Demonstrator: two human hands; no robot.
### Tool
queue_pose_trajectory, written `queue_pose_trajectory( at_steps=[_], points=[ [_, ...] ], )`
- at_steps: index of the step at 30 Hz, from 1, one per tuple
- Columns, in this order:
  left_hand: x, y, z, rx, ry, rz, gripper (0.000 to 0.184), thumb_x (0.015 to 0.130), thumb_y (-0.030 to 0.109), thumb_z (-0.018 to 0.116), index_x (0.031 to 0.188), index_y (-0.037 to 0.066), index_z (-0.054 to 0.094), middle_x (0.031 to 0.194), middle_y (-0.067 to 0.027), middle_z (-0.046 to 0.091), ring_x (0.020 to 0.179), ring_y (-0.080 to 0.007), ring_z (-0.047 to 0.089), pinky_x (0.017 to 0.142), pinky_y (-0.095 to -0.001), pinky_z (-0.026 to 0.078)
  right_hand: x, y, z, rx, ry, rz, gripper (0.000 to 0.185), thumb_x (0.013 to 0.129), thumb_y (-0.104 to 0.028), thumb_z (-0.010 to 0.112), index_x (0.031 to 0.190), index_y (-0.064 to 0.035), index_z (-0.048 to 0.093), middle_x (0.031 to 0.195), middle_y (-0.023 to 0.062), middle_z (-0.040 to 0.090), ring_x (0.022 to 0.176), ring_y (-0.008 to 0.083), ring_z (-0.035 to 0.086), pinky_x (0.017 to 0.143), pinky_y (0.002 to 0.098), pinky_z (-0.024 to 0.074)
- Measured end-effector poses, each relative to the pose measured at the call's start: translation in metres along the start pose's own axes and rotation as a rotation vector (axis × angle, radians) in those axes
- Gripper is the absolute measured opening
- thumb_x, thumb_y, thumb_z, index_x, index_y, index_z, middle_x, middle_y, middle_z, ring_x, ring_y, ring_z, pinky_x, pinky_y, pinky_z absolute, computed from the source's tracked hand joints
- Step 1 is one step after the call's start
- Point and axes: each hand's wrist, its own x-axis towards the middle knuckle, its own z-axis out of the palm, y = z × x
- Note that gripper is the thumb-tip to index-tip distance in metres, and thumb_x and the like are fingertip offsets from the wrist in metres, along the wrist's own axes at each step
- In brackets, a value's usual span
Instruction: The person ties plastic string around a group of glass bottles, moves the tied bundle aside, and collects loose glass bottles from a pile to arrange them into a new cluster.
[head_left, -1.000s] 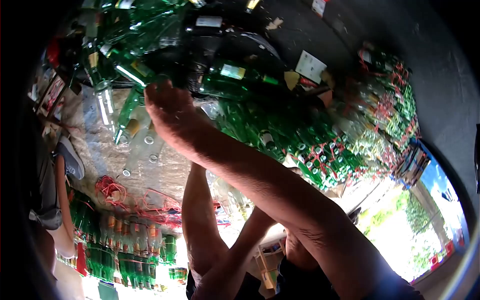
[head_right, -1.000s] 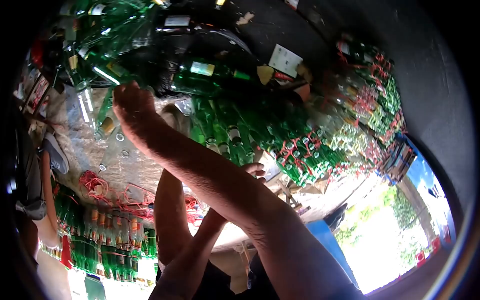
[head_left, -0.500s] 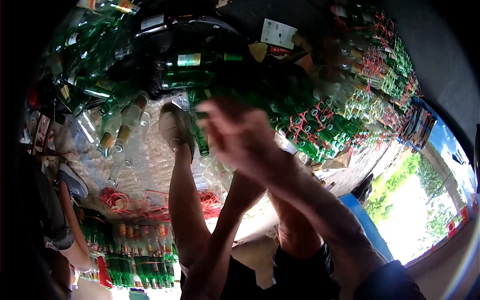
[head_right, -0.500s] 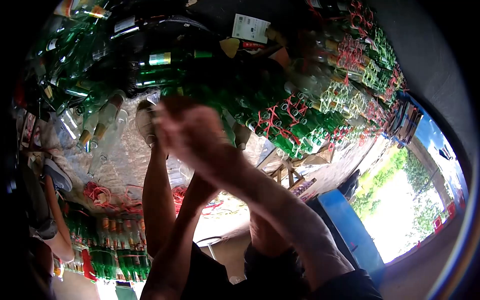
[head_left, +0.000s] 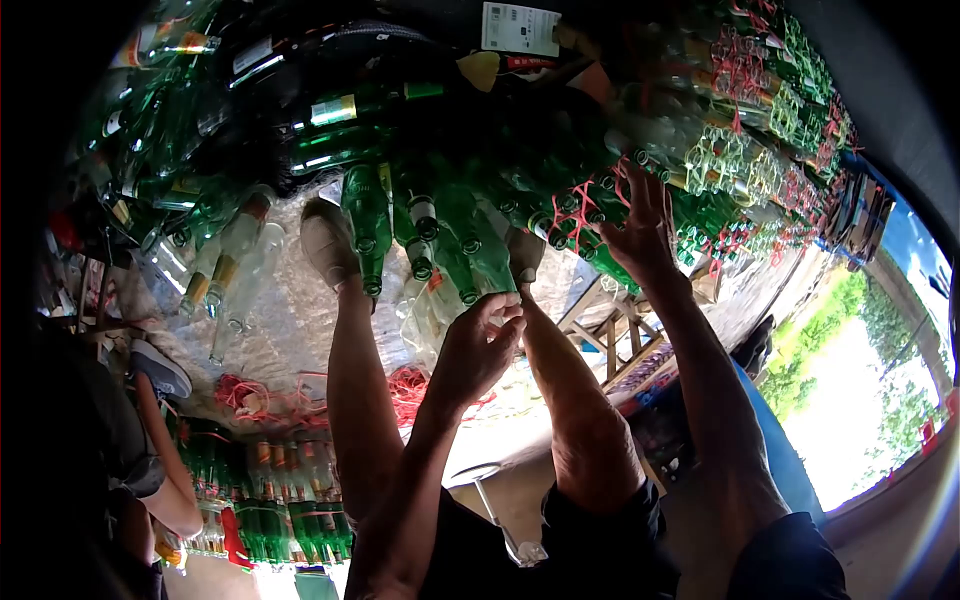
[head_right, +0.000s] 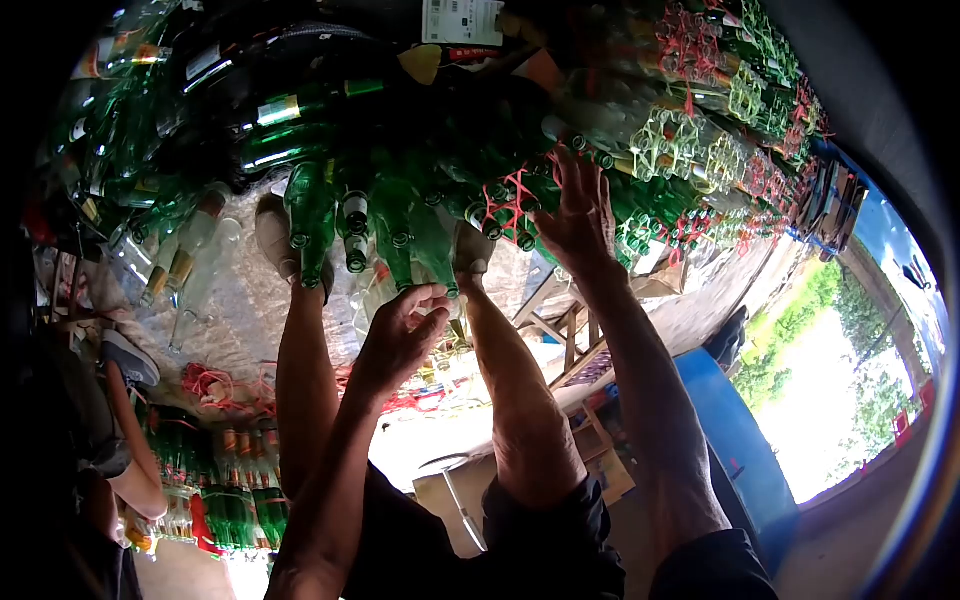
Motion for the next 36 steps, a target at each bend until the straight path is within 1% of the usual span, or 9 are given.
queue_pose_trajectory(
  at_steps=[6, 12, 15, 17, 19, 22, 25, 32, 36],
  points=[
    [-0.009, -0.025, 0.007, 0.012, 0.015, -0.082, 0.037, 0.1, 0.016, 0.066, 0.132, -0.004, 0.06, 0.116, -0.0119, 0.07, 0.09, -0.0142, 0.065, 0.075, -0.0287, 0.055, -0.01, 0.012, 0.001, -0.135, -0.061, -0.051, 0.106, 0.068, -0.02, 0.087, 0.159, -0.0174, 0.033, 0.144, 0.0126, 0.048, 0.126, 0.0398, 0.05, 0.105, 0.0514, 0.046],
    [-0.045, -0.041, 0.01, 0.065, 0.016, -0.191, 0.039, 0.102, 0.027, 0.068, 0.128, -0.002, 0.062, 0.1, -0.0075, 0.069, 0.082, -0.0129, 0.068, 0.068, -0.0269, 0.053, -0.01, 0.017, 0.009, -0.128, -0.062, -0.063, 0.106, 0.07, -0.018, 0.086, 0.16, -0.0177, 0.03, 0.149, 0.0117, 0.043, 0.125, 0.0386, 0.049, 0.105, 0.0493, 0.0477],
    [-0.073, -0.028, 0.002, 0.113, 0.015, -0.281, 0.035, 0.104, 0.022, 0.064, 0.13, -0.001, 0.062, 0.104, -0.0082, 0.071, 0.085, -0.0117, 0.067, 0.069, -0.0261, 0.054, -0.004, 0.017, 0.013, -0.216, -0.049, -0.074, 0.108, 0.066, -0.018, 0.088, 0.158, -0.0168, 0.031, 0.146, 0.0115, 0.043, 0.126, 0.0376, 0.048, 0.101, 0.0522, 0.0482],
    [-0.094, -0.042, -0.001, -0.06, 0.11, -0.2, 0.032, 0.106, 0.011, 0.057, 0.135, -0.002, 0.059, 0.117, -0.0103, 0.072, 0.092, -0.0127, 0.067, 0.082, -0.0283, 0.057, -0.005, 0.013, 0.011, -0.282, -0.006, -0.086, 0.109, 0.065, -0.018, 0.09, 0.157, -0.0165, 0.032, 0.145, 0.0117, 0.044, 0.126, 0.0369, 0.049, 0.098, 0.0535, 0.0486],
    [-0.111, -0.008, -0.008, -0.062, 0.125, -0.286, 0.032, 0.105, 0.01, 0.057, 0.134, -0.003, 0.059, 0.114, -0.0105, 0.072, 0.096, -0.0137, 0.067, 0.086, -0.0285, 0.056, -0.001, 0.016, 0.018, -0.254, -0.036, -0.061, 0.109, 0.063, -0.018, 0.091, 0.156, -0.0163, 0.032, 0.141, 0.0121, 0.045, 0.125, 0.0363, 0.05, 0.095, 0.0535, 0.0499],
    [-0.148, 0.019, -0.012, -0.13, 0.232, -0.176, 0.031, 0.105, 0.009, 0.057, 0.134, -0.002, 0.059, 0.112, -0.0099, 0.072, 0.098, -0.0142, 0.066, 0.086, -0.0279, 0.055, 0.006, 0.021, 0.022, -0.207, -0.094, -0.012, 0.11, 0.064, -0.019, 0.091, 0.156, -0.0176, 0.031, 0.139, 0.0125, 0.046, 0.124, 0.0369, 0.051, 0.093, 0.0526, 0.0514],
    [-0.191, 0.032, -0.018, 0.075, 0.281, -0.097, 0.028, 0.105, 0.008, 0.057, 0.131, 0.0, 0.061, 0.108, -0.0079, 0.072, 0.096, -0.0147, 0.066, 0.083, -0.0288, 0.055, 0.008, 0.02, 0.024, -0.165, -0.087, 0.008, 0.109, 0.066, -0.021, 0.091, 0.156, -0.0194, 0.03, 0.138, 0.0129, 0.047, 0.122, 0.0379, 0.052, 0.093, 0.053, 0.0531],
    [-0.217, 0.032, -0.007, 0.809, 0.454, 0.267, 0.017, 0.095, -0.003, 0.061, 0.109, 0.0, 0.07, 0.086, -0.0176, 0.073, 0.081, -0.0328, 0.073, 0.072, -0.0377, 0.056, 0.012, 0.034, 0.027, -0.085, -0.086, 0.007, 0.105, 0.067, -0.026, 0.092, 0.153, -0.0211, 0.033, 0.139, 0.0141, 0.048, 0.123, 0.0392, 0.053, 0.099, 0.051, 0.0532],
    [-0.213, 0.031, -0.013, 0.732, 0.463, 0.232, 0.016, 0.094, -0.004, 0.061, 0.107, 0.0, 0.07, 0.087, -0.0184, 0.073, 0.08, -0.0338, 0.073, 0.071, -0.0377, 0.056, 0.017, 0.03, 0.021, -0.104, -0.169, 0.046, 0.103, 0.065, -0.027, 0.093, 0.15, -0.0206, 0.036, 0.139, 0.0142, 0.049, 0.124, 0.0384, 0.054, 0.101, 0.05, 0.0521]
  ],
)
